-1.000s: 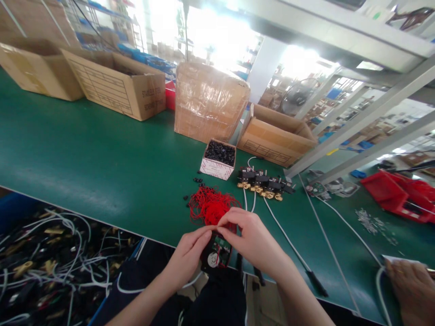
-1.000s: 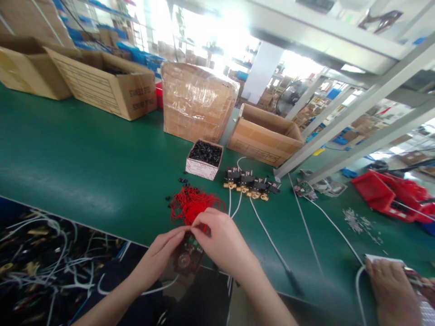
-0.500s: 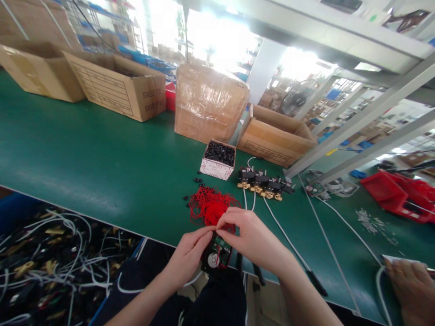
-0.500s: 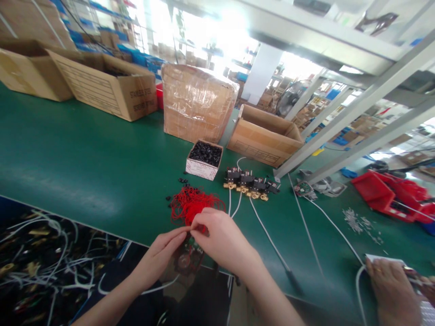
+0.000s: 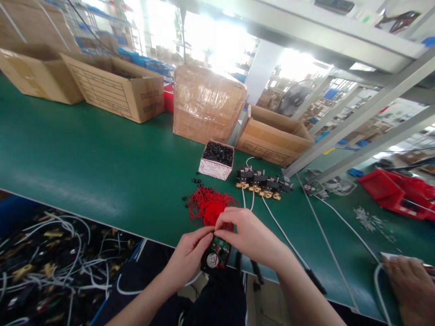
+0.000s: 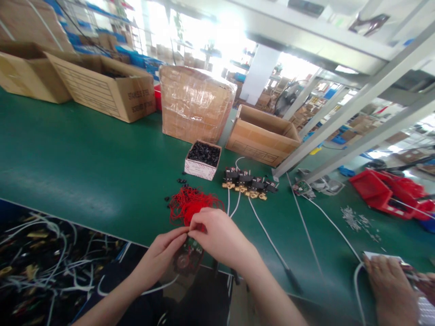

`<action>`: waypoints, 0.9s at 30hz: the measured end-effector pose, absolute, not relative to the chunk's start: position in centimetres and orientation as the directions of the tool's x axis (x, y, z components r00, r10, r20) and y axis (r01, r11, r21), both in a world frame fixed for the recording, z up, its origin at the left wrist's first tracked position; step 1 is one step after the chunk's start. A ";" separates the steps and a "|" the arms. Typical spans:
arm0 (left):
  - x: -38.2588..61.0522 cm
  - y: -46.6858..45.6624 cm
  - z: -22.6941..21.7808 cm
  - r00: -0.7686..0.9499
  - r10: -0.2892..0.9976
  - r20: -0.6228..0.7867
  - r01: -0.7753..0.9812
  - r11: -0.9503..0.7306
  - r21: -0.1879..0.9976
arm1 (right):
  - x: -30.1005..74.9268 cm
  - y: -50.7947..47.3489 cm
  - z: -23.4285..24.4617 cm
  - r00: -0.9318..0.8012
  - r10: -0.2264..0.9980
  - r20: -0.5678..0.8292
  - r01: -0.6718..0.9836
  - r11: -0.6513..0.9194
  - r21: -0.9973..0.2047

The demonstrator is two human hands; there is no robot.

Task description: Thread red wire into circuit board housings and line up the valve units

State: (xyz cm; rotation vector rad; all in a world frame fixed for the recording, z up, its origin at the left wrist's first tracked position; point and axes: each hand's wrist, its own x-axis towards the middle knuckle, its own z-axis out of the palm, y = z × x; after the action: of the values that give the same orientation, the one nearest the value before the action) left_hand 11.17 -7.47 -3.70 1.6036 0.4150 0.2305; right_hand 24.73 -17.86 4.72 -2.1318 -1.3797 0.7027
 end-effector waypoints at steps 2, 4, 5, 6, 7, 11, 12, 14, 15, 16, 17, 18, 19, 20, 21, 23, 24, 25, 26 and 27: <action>11.2 -7.5 -3.6 0.912 0.397 -0.105 0.132 -0.041 0.990 | 24.8 -18.0 4.8 0.359 0.921 -0.154 0.654 -0.365 -0.662; 11.2 -7.4 -3.5 0.914 0.393 -0.101 0.128 -0.045 0.991 | 25.0 -18.3 4.9 0.377 0.912 -0.160 0.644 -0.382 -0.662; 11.3 -7.4 -3.4 0.915 0.392 -0.098 0.126 -0.047 0.991 | 25.0 -18.6 4.9 0.391 0.905 -0.166 0.636 -0.396 -0.662; 11.2 -7.4 -3.4 0.915 0.392 -0.097 0.125 -0.047 0.991 | 25.0 -18.9 4.9 0.408 0.897 -0.173 0.625 -0.412 -0.663; 11.2 -7.3 -3.3 0.914 0.394 -0.099 0.125 -0.042 0.991 | 25.0 -19.2 4.9 0.426 0.887 -0.177 0.612 -0.426 -0.666; 11.0 -7.4 -3.3 0.912 0.395 -0.111 0.129 -0.019 0.992 | 24.8 -20.9 3.7 0.479 0.851 -0.218 0.483 -0.462 -0.744; 11.0 -7.4 -3.3 0.911 0.396 -0.112 0.129 -0.018 0.991 | 24.7 -21.3 3.2 0.483 0.843 -0.238 0.419 -0.461 -0.782; 10.9 -7.5 -3.4 0.909 0.402 -0.111 0.133 -0.026 0.991 | 24.4 -22.1 1.9 0.491 0.830 -0.267 0.268 -0.435 -0.860; 10.9 -7.6 -3.4 0.907 0.406 -0.111 0.135 -0.029 0.990 | 24.1 -22.5 1.2 0.497 0.824 -0.272 0.192 -0.410 -0.892; 10.9 -7.6 -3.4 0.905 0.410 -0.114 0.138 -0.031 0.990 | 23.9 -22.7 0.5 0.502 0.819 -0.278 0.121 -0.384 -0.915; 10.9 -7.7 -3.3 0.904 0.412 -0.116 0.141 -0.032 0.989 | 23.6 -23.0 -0.1 0.508 0.813 -0.284 0.058 -0.361 -0.931; 10.9 -7.7 -3.3 0.903 0.414 -0.116 0.143 -0.034 0.989 | 23.3 -23.2 -0.6 0.514 0.808 -0.290 0.004 -0.340 -0.940; 10.9 -7.7 -3.3 0.903 0.414 -0.116 0.144 -0.036 0.989 | 23.0 -23.3 -1.1 0.522 0.802 -0.292 -0.038 -0.320 -0.947; 10.9 -7.7 -3.2 0.903 0.414 -0.115 0.144 -0.038 0.989 | 22.6 -23.4 -1.5 0.530 0.796 -0.291 -0.071 -0.300 -0.951; 10.9 -7.7 -3.2 0.903 0.413 -0.114 0.144 -0.041 0.989 | 22.3 -23.5 -1.8 0.540 0.792 -0.284 -0.094 -0.279 -0.956; 10.8 -7.6 -3.2 0.903 0.413 -0.115 0.149 -0.050 0.988 | 21.8 -23.6 -2.2 0.561 0.785 -0.262 -0.118 -0.238 -0.964; 10.8 -7.6 -3.2 0.903 0.413 -0.118 0.155 -0.056 0.986 | 21.6 -23.7 -2.3 0.569 0.782 -0.255 -0.126 -0.223 -0.967; 10.8 -7.6 -3.2 0.904 0.411 -0.121 0.161 -0.064 0.985 | 21.4 -23.7 -2.4 0.578 0.777 -0.249 -0.129 -0.214 -0.968; 10.8 -7.6 -3.2 0.904 0.409 -0.124 0.167 -0.072 0.983 | 21.2 -23.7 -2.4 0.589 0.771 -0.242 -0.128 -0.207 -0.970; 10.8 -7.6 -3.3 0.904 0.408 -0.127 0.173 -0.079 0.982 | 20.9 -23.8 -2.5 0.600 0.764 -0.235 -0.123 -0.202 -0.972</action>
State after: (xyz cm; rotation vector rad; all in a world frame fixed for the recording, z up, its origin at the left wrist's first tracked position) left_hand 10.75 -7.65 -3.28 1.6570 0.4526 0.2055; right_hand 20.95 -23.80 -2.46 -1.5769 -0.5527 0.8840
